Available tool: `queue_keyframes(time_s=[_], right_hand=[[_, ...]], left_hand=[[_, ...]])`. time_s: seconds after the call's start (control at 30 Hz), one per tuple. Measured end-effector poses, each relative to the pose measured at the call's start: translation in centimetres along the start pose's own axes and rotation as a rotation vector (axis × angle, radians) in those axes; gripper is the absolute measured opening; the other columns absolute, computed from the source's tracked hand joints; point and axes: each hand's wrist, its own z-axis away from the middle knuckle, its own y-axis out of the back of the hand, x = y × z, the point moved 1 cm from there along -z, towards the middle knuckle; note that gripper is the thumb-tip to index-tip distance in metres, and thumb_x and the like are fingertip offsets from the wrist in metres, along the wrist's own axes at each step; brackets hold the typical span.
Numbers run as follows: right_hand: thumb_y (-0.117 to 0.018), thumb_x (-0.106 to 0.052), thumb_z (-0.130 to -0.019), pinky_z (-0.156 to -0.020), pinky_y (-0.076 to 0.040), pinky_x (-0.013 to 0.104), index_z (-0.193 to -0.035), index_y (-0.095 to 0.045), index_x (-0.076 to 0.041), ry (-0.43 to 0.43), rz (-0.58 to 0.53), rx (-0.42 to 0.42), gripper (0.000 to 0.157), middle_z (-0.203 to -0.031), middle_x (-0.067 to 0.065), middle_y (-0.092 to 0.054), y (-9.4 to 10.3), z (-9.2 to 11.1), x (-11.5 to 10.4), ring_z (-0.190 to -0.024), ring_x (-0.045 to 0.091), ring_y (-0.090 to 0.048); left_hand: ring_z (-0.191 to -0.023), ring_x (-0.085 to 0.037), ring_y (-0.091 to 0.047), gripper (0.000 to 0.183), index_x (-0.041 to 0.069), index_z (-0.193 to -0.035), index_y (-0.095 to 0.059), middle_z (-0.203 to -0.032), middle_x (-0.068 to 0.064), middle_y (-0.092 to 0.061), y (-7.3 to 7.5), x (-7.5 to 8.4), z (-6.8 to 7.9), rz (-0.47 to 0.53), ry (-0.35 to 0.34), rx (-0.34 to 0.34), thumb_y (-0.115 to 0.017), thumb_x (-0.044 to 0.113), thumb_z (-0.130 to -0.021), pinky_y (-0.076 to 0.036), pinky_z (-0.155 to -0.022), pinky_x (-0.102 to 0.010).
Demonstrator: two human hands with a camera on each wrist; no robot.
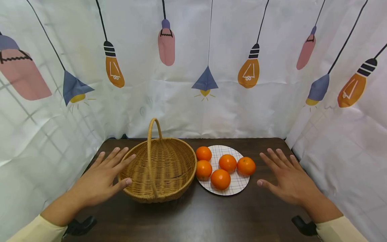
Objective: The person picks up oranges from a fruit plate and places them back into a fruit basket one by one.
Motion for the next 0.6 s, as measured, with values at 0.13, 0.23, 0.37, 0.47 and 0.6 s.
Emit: queue_keyframes(time_s=[0.13,0.23,0.37,0.47,0.6], right_hand=[[-0.064,-0.050,-0.098,-0.120,0.010,0.054,-0.166,-0.019,-0.021,-0.002,-0.005,0.005,0.086,-0.168,0.015,-0.019,-0.3,0.0,0.2,-0.155,0.034,-0.004],[-0.064,-0.050,-0.098,-0.120,0.008,0.055,-0.165,-0.020,-0.021,-0.009,-0.011,0.006,0.085,-0.167,0.017,-0.022,-0.6,-0.1,0.3,-0.154,0.038,-0.009],[-0.064,-0.051,-0.098,-0.120,0.003,0.058,-0.165,-0.023,-0.019,-0.030,-0.018,-0.002,0.085,-0.165,0.019,-0.027,-0.9,-0.1,0.3,-0.152,0.042,-0.016],[-0.064,-0.052,-0.097,-0.120,0.001,0.057,-0.164,-0.025,-0.018,-0.043,-0.026,-0.006,0.085,-0.164,0.020,-0.029,-1.1,-0.1,0.3,-0.151,0.043,-0.020],[-0.065,-0.052,-0.097,-0.121,0.000,0.056,-0.163,-0.028,-0.016,-0.047,-0.040,-0.005,0.084,-0.162,0.021,-0.032,-1.6,-0.2,0.2,-0.148,0.046,-0.027]], left_hand=[[-0.154,-0.037,-0.011,0.077,0.022,-0.162,-0.032,-0.169,-0.011,-0.016,-0.2,0.0,-0.2,0.013,0.003,-0.001,-0.044,0.066,-0.101,-0.003,-0.119,-0.062],[-0.154,-0.038,-0.013,0.075,0.021,-0.162,-0.034,-0.169,-0.012,-0.018,-0.5,0.0,-0.2,0.035,0.009,0.002,-0.045,0.065,-0.102,-0.005,-0.119,-0.062],[-0.152,-0.040,-0.019,0.072,0.020,-0.160,-0.039,-0.167,-0.014,-0.023,-1.1,-0.1,-0.2,0.069,0.025,0.017,-0.046,0.063,-0.103,-0.012,-0.118,-0.064],[-0.151,-0.042,-0.021,0.071,0.017,-0.158,-0.042,-0.165,-0.016,-0.027,-1.5,-0.3,-0.1,0.099,0.045,0.026,-0.045,0.062,-0.103,-0.016,-0.116,-0.066],[-0.148,-0.046,-0.026,0.072,0.010,-0.155,-0.046,-0.161,-0.021,-0.033,-1.9,-0.8,0.1,0.126,0.082,0.036,-0.046,0.061,-0.103,-0.019,-0.113,-0.068]])
